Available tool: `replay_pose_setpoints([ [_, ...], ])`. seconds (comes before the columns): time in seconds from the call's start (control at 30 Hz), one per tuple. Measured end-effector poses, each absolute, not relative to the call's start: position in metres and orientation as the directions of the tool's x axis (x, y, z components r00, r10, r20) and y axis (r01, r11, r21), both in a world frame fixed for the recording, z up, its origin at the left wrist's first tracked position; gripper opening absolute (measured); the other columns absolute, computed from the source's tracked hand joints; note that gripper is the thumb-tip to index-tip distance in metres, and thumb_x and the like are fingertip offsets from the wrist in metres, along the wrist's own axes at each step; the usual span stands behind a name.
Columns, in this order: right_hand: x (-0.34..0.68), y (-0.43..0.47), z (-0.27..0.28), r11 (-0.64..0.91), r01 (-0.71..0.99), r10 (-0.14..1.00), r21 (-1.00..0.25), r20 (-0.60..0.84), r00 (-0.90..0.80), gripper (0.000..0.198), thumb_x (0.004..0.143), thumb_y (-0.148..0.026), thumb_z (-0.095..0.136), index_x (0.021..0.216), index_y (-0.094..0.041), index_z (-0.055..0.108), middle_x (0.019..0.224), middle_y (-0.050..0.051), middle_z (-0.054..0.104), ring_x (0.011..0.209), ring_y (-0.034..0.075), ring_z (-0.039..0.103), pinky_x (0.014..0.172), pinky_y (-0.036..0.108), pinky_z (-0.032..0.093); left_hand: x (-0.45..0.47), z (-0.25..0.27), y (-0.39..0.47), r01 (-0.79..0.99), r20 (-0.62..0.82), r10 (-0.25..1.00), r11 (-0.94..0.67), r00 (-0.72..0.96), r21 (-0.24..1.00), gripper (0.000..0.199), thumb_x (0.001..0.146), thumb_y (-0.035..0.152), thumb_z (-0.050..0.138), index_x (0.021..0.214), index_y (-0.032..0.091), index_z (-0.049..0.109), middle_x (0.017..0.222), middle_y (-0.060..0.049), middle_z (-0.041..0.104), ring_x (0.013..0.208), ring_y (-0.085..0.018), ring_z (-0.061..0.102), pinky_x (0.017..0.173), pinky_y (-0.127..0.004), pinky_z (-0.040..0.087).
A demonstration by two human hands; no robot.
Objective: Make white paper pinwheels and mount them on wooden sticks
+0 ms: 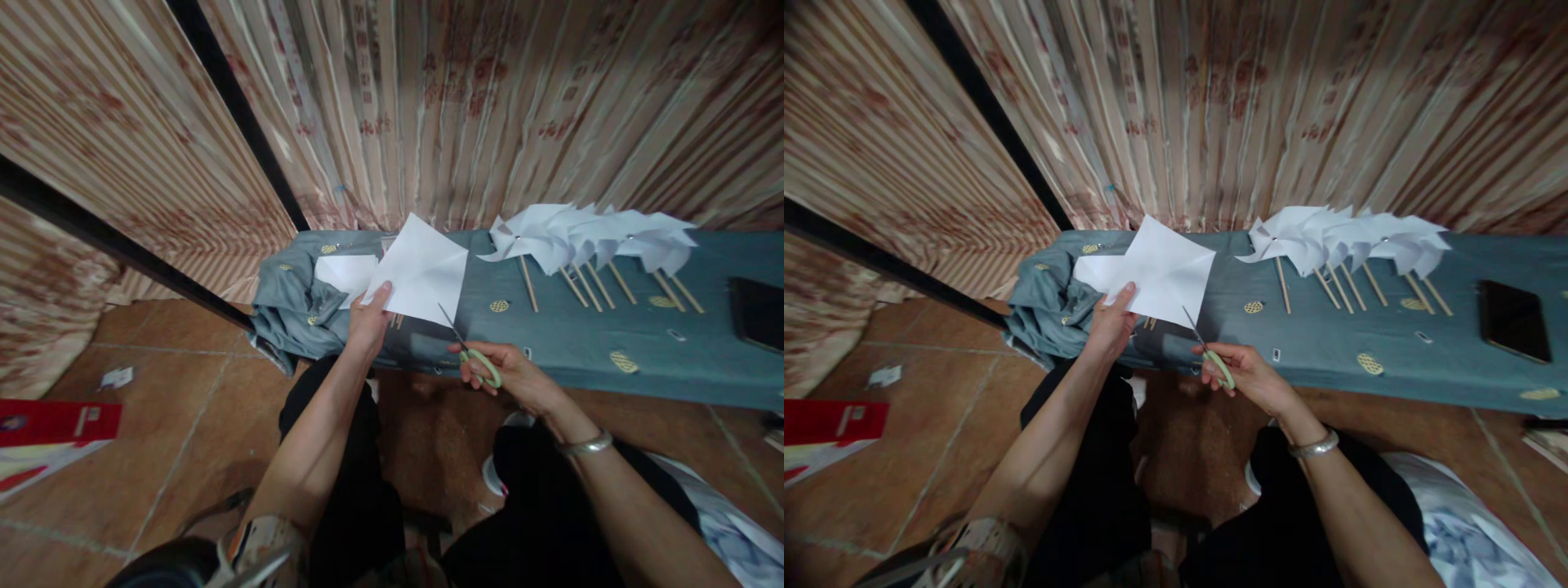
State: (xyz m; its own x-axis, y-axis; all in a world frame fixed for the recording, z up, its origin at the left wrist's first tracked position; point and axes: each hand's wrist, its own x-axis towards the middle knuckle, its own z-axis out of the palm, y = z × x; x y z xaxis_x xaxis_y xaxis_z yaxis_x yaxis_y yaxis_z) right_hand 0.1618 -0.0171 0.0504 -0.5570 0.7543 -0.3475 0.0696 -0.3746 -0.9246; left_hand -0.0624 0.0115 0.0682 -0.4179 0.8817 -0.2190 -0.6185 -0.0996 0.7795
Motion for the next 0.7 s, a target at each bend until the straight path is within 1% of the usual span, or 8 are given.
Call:
replay_pose_setpoints([
  [0.1, 0.1613, -0.0173, 0.0507, -0.363, 0.072, 0.757, -0.929, -0.339, -0.558, 0.061, 0.066, -0.057, 0.078, 0.111, -0.017, 0.070, 0.070, 0.003, 0.065, 0.055, 0.009, 0.052, 0.041, 0.019, 0.032, -0.0613, 0.0687, 0.0109, -0.622, -0.226, 0.886, -0.086, -0.405, 0.778, 0.019, 0.068, 0.014, 0.078, 0.085, 0.012, 0.069, 0.090, -0.009, 0.077, 0.098, -0.021, 0.071, 0.096, -0.033, 0.051],
  [0.27, 0.1606, -0.0168, 0.0511, -0.339, 0.059, 0.765, -0.939, -0.312, -0.563, 0.056, 0.070, -0.055, 0.076, 0.112, -0.018, 0.070, 0.074, 0.005, 0.066, 0.058, 0.010, 0.054, 0.044, 0.021, 0.035, -0.0568, 0.0706, 0.0083, -0.626, -0.271, 0.895, -0.012, -0.355, 0.779, 0.018, 0.068, 0.014, 0.078, 0.084, 0.012, 0.069, 0.090, -0.010, 0.077, 0.096, -0.020, 0.071, 0.093, -0.031, 0.052],
  [0.37, 0.1606, -0.0163, 0.0506, -0.336, 0.062, 0.765, -0.940, -0.311, -0.564, 0.056, 0.071, -0.055, 0.076, 0.112, -0.017, 0.070, 0.074, 0.004, 0.065, 0.058, 0.010, 0.053, 0.044, 0.020, 0.034, -0.0555, 0.0711, 0.0080, -0.630, -0.278, 0.891, -0.012, -0.360, 0.776, 0.019, 0.068, 0.015, 0.079, 0.084, 0.013, 0.070, 0.091, -0.009, 0.077, 0.094, -0.019, 0.071, 0.091, -0.030, 0.052],
  [0.5, 0.1613, -0.0157, 0.0485, -0.338, 0.066, 0.763, -0.939, -0.314, -0.566, 0.057, 0.069, -0.055, 0.077, 0.111, -0.017, 0.070, 0.071, 0.003, 0.064, 0.055, 0.009, 0.051, 0.042, 0.020, 0.032, -0.0559, 0.0714, 0.0086, -0.625, -0.277, 0.887, -0.016, -0.369, 0.780, 0.018, 0.068, 0.015, 0.078, 0.084, 0.013, 0.069, 0.087, -0.009, 0.077, 0.088, -0.018, 0.071, 0.088, -0.029, 0.053],
  [0.7, 0.1605, -0.0164, 0.0473, -0.342, 0.063, 0.768, -0.938, -0.317, -0.556, 0.056, 0.069, -0.055, 0.077, 0.110, -0.017, 0.069, 0.070, 0.003, 0.064, 0.054, 0.009, 0.051, 0.041, 0.020, 0.032, -0.0564, 0.0687, 0.0084, -0.600, -0.271, 0.888, -0.008, -0.372, 0.800, 0.021, 0.068, 0.018, 0.079, 0.085, 0.013, 0.068, 0.085, -0.009, 0.076, 0.083, -0.018, 0.071, 0.079, -0.027, 0.054],
])
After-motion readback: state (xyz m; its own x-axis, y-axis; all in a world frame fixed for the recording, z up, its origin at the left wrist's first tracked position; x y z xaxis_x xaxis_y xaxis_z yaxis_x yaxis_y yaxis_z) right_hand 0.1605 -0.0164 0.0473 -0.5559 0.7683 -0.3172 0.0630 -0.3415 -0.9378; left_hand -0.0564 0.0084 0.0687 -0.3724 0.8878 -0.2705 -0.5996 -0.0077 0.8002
